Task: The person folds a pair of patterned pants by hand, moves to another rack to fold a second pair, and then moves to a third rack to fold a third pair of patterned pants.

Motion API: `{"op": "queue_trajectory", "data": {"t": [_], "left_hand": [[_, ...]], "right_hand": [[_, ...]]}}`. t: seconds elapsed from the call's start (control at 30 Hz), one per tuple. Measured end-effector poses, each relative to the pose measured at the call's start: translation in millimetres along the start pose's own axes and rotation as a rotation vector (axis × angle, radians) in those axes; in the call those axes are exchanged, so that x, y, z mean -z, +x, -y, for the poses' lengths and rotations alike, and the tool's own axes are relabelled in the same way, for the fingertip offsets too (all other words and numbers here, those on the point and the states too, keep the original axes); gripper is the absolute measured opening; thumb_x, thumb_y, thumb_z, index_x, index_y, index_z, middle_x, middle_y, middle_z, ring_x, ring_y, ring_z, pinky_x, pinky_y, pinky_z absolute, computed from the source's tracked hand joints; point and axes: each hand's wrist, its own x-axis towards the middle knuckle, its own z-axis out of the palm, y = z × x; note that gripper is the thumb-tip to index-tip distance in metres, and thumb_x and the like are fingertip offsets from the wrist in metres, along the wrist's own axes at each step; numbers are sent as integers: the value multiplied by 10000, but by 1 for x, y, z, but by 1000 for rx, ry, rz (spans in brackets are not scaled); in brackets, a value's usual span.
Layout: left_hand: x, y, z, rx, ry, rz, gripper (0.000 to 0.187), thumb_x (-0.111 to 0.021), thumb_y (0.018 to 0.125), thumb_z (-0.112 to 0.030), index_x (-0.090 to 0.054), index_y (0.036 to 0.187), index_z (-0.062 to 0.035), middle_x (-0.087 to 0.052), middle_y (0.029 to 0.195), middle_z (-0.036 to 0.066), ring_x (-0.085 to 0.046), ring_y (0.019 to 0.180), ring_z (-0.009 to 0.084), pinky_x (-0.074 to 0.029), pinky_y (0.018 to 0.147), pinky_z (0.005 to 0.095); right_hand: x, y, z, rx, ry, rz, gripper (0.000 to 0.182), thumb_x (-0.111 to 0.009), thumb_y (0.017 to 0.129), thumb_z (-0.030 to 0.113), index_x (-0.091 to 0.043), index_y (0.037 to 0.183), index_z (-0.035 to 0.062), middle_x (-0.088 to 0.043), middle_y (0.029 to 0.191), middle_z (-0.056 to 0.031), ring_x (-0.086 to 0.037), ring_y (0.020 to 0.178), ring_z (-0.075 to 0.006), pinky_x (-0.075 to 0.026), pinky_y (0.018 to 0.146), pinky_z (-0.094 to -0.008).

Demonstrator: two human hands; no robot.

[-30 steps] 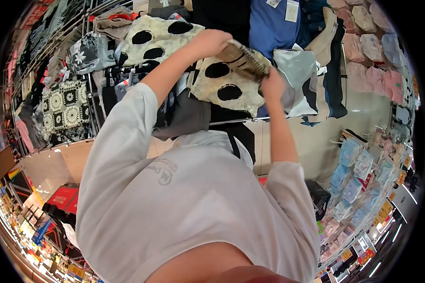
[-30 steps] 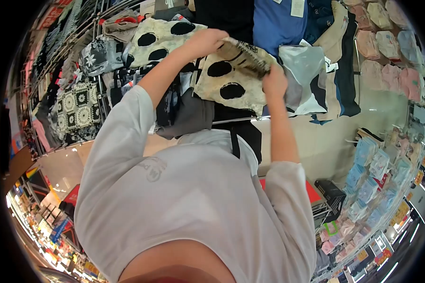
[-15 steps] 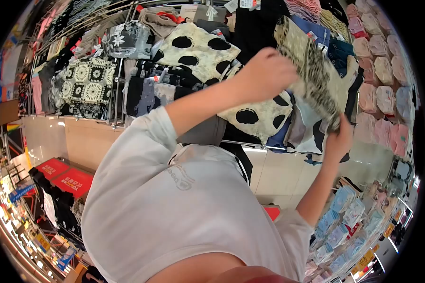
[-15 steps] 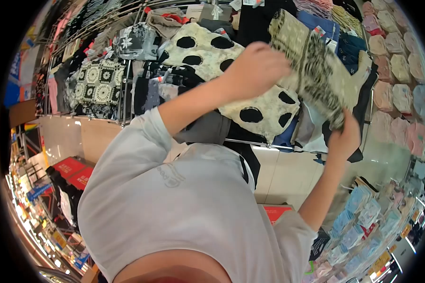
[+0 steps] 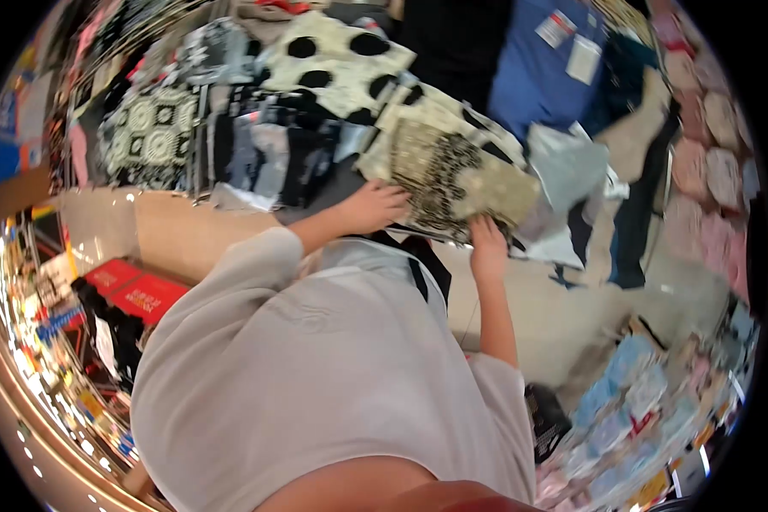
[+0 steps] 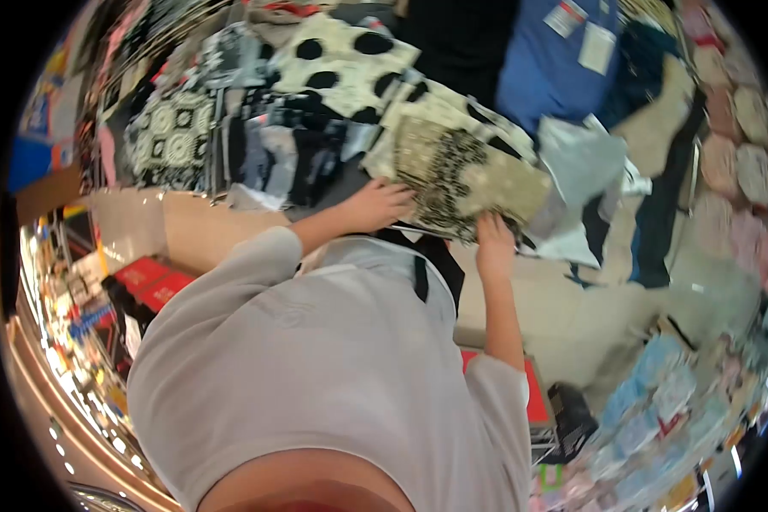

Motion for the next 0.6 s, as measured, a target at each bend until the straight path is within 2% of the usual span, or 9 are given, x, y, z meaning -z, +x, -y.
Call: {"op": "queue_trajectory", "data": {"t": [0.1,0.17,0.2,0.27,0.33,0.4,0.47,0.53,0.6], "left_hand": [[32,21,-4,-37,-177,258,451,-680,857,-285,-634,1278,-131,-598,1354,102,-526,1287,291,-404,989,480],[57,44,-3,310,-165,461,431,-707,863,-283,-652,1251,-103,-598,1334,113,-505,1314,319,-404,1014,506],[52,50,1,314,-164,463,431,-707,863,-283,-652,1251,-103,-598,1334,113,-505,1314,319,-404,1014,506],[34,62,20,450,-158,-276,536,-773,823,-289,-607,1296,-98,-607,1293,120,-512,1303,319,-398,1057,538],[46,96,23,404,-30,-279,588,-789,809,-298,-578,1322,-100,-615,1262,121,-531,1270,320,-387,1082,541],[52,124,31,355,102,-282,641,-804,796,-307,-549,1347,-102,-622,1231,122,-550,1236,322,-376,1108,545],[52,139,38,462,158,-14,715,-825,780,-326,-498,1383,-124,-615,1251,120,-543,1245,327,-332,1160,547],[65,148,38,455,156,83,717,-830,785,-336,-491,1380,-126,-646,1215,105,-574,1219,327,-370,1116,536],[66,153,42,467,-23,179,675,-809,808,-280,-488,1381,-125,-691,1053,120,-644,1085,352,-467,979,500]], "right_hand": [[17,-13,-3,21,22,135,346,-659,833,67,-680,1176,25,-664,1288,-149,-552,1294,-361,-464,1016,-469],[37,0,-2,6,226,87,430,-781,778,187,-687,1171,42,-661,1265,-136,-544,1281,-363,-446,1013,-485],[49,9,-6,8,230,87,430,-781,778,187,-687,1171,42,-661,1265,-136,-544,1281,-363,-446,1013,-485],[58,36,-20,-5,373,-135,475,-796,772,208,-670,1197,37,-661,1228,-149,-560,1240,-364,-443,1007,-491],[51,64,-38,-36,225,-276,539,-808,766,213,-638,1250,46,-658,1169,-164,-576,1186,-369,-447,992,-494],[58,95,-47,-36,151,-223,542,-811,764,208,-628,1250,53,-656,1165,-161,-575,1186,-370,-447,981,-502],[58,113,-51,-31,80,-170,546,-813,762,204,-618,1251,60,-654,1161,-157,-575,1185,-371,-446,970,-511],[55,122,-54,-150,-54,201,495,-806,762,206,-619,1202,73,-682,1091,-125,-617,1122,-372,-484,891,-504],[51,121,-60,-162,-13,183,432,-786,777,180,-637,1166,67,-696,1052,-142,-640,1069,-380,-494,864,-504]]}}
